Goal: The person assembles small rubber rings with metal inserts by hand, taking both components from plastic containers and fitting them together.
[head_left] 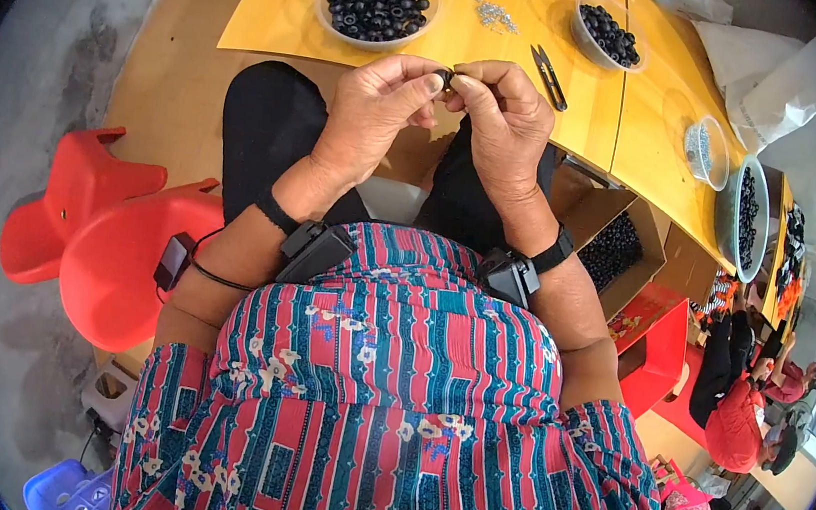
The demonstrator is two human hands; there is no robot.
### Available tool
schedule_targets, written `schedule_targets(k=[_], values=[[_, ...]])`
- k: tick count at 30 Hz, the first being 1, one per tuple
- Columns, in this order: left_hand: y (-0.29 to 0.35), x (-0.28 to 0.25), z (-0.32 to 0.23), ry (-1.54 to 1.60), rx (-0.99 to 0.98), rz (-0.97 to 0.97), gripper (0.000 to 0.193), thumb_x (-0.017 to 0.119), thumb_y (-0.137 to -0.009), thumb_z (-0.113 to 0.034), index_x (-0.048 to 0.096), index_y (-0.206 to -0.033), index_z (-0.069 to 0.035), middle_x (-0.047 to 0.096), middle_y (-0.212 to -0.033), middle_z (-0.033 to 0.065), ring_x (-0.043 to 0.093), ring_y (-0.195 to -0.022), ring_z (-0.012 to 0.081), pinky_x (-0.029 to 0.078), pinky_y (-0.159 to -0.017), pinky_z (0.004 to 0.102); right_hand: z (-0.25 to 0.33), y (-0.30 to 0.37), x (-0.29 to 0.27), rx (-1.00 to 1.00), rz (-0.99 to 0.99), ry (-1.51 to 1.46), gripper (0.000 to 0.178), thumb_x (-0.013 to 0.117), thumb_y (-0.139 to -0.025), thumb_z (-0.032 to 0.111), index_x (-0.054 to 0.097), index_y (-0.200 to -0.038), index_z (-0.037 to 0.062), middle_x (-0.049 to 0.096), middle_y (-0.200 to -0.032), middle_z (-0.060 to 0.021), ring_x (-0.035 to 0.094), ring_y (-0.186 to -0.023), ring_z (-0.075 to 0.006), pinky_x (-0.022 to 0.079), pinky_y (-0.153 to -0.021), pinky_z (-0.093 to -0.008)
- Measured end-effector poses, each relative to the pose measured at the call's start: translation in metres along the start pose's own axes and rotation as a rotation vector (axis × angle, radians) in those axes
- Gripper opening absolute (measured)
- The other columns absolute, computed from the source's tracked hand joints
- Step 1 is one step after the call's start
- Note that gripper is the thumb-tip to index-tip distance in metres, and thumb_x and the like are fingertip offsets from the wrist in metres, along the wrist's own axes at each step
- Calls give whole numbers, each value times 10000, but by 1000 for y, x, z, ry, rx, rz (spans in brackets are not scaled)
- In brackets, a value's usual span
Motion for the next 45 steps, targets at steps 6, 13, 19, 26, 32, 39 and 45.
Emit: schedule_targets(k=[6,13,19,26,32,39,45], values=[[-2,2,2,0,-12,31,218,570,-893,-143,566,-1051,7,578,-846,22,529,-710,67,483,-661,222,12,2,-2,-160,-82,293,69,652,-779,11,586,-761,-1,625,-701,-54,591,-593,-98,476,-539,-221],[0,0,-4,-45,68,10,233,574,-889,-131,578,-1071,14,591,-850,29,532,-716,71,480,-668,220,13,-6,0,-23,16,112,105,679,-768,40,588,-735,-1,628,-710,-56,600,-624,-115,478,-561,-220],[1,7,-16,-104,127,2,189,611,-855,-92,615,-998,33,604,-817,21,550,-715,64,469,-666,197,-20,-1,12,423,175,-563,98,633,-813,40,595,-888,-11,631,-788,-86,618,-679,-153,526,-616,-258],[3,3,-20,-162,203,15,176,635,-834,-77,627,-989,7,591,-882,9,546,-798,67,463,-710,199,-26,6,26,564,313,-698,366,615,-851,186,517,-1169,32,615,-963,-68,616,-850,-171,524,-758,-320],[2,-4,-16,-267,254,-33,149,625,-830,-58,630,-970,-7,571,-853,3,546,-750,62,464,-698,195,-28,11,32,597,260,-779,363,598,-862,146,518,-1190,14,599,-1018,-56,589,-833,-137,509,-752,-281],[4,-5,-11,-267,259,-9,144,613,-838,-58,630,-974,-12,559,-840,0,529,-745,57,451,-686,192,-33,13,33,626,241,-781,387,585,-867,116,491,-1222,-5,592,-944,-48,555,-747,-128,493,-696,-266],[5,5,-6,-120,244,101,280,594,-870,-126,543,-1120,-11,535,-873,0,498,-720,46,433,-653,181,-30,5,22,455,188,-460,392,590,-832,8,503,-1214,-5,618,-879,-54,578,-785,-111,489,-746,-253]])
Point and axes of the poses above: each hand's wrist, its own y-axis away from the middle knuckle, its own x-axis out of the palm, z = x × y, the point moved 8 cm from there along -y, towards the middle knuckle
